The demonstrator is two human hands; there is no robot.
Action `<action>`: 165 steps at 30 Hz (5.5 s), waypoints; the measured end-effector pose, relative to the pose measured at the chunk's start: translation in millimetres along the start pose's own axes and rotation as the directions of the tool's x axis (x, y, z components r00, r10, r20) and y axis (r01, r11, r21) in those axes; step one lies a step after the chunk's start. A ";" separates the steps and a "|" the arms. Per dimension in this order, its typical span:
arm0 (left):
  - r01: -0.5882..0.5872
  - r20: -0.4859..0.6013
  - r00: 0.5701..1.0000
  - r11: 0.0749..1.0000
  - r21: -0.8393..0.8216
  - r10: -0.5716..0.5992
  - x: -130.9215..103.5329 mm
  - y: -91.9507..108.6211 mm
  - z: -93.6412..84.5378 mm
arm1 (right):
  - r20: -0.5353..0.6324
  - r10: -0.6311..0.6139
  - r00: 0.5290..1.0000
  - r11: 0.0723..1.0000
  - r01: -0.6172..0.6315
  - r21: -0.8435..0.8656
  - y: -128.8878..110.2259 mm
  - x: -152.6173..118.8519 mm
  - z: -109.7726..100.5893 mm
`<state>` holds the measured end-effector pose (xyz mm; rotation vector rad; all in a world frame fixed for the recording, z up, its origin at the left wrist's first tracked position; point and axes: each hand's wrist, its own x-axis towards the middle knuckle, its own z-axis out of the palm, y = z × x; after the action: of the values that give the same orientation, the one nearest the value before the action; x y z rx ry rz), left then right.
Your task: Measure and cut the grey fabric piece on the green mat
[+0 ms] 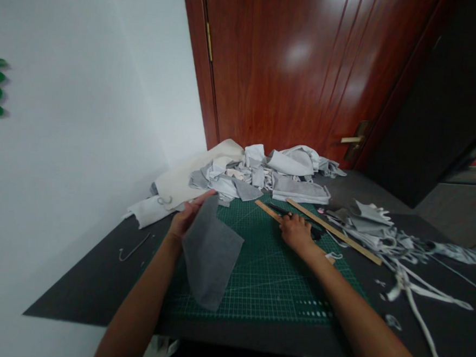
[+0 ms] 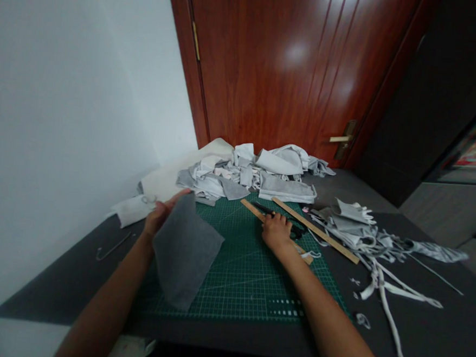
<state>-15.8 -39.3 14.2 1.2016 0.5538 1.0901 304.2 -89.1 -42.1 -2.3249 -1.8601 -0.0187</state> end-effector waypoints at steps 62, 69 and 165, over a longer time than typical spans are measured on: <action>-0.334 0.309 0.933 -0.121 0.935 -0.185 -3.8 -71.3 48.6 | 0.107 -0.027 0.994 0.999 0.023 0.035 13.1 -1.6 -11.1; -0.321 0.274 0.859 -0.038 0.946 -0.433 -11.6 -77.8 57.6 | 0.109 0.011 0.994 0.997 -0.019 0.077 13.0 5.4 -1.1; -0.085 0.103 0.987 -0.137 0.987 0.125 -142.2 -84.2 102.1 | -0.069 0.305 0.950 0.950 -0.308 -0.040 125.3 15.7 -9.7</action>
<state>40.5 -210.4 -58.4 2.6925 1.5392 0.6074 430.1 -101.7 -45.8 -2.5897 -1.4667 -0.0989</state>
